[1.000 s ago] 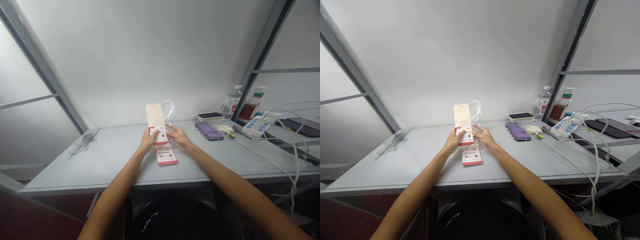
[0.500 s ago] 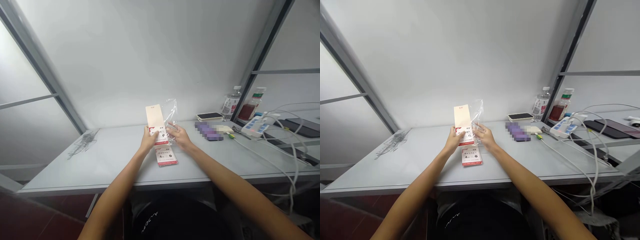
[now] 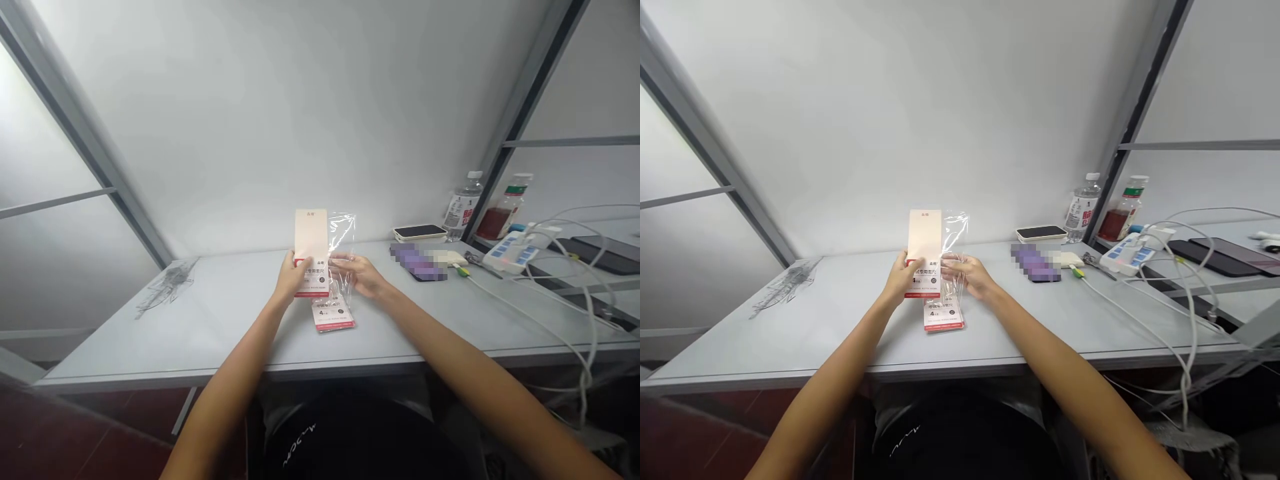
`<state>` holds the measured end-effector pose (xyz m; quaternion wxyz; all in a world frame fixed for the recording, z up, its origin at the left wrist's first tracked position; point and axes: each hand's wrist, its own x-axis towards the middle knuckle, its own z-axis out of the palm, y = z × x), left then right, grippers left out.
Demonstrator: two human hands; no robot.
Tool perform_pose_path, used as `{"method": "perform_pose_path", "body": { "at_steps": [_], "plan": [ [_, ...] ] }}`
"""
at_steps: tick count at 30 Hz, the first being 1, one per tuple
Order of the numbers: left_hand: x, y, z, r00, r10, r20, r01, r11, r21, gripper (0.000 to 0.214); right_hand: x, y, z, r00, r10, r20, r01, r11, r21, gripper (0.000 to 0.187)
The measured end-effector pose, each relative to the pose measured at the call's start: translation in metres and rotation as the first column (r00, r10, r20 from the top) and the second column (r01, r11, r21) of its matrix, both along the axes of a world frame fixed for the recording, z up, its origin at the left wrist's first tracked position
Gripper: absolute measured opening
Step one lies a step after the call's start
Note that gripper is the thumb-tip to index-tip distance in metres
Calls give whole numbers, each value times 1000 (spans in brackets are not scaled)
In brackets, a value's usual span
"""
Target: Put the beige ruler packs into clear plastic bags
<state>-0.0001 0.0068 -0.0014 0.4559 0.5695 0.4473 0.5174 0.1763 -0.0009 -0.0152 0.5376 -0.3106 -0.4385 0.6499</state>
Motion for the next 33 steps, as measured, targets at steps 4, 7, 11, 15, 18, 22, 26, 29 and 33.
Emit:
{"method": "perform_pose_path", "body": {
  "at_steps": [4,7,11,15,18,22,26,29,33],
  "plan": [
    [1,0,-2,1000,10,-21,-10,1000,10,34,-2,-2,1,1000,-1,28,1,1000,-11,24],
    [2,1,-6,998,67,-15,-66,995,72,33,-4,-4,2,1000,-27,5,27,1000,-13,29],
    [2,3,-10,984,177,-11,-173,974,148,28,-6,-4,1,992,-119,-49,118,993,-12,31],
    [4,1,-10,980,199,13,-198,963,185,34,-8,-2,0,981,-177,-75,178,984,5,34],
    [5,-4,-7,990,136,34,-139,978,157,52,-8,-2,-1,977,-192,-92,194,981,12,38],
    [7,-9,-4,991,-56,121,36,986,160,75,-9,-3,-3,990,-124,-63,126,992,29,41],
    [9,-7,-5,960,-167,226,132,978,165,75,-10,-3,-4,999,-48,12,47,999,15,35],
    [9,-4,-5,933,-215,289,163,968,192,66,-11,-4,-5,999,-32,25,32,999,-9,35],
    [6,-3,-3,940,-208,269,162,969,185,64,-10,-5,-4,999,-31,29,31,999,8,43]
  ]
}}
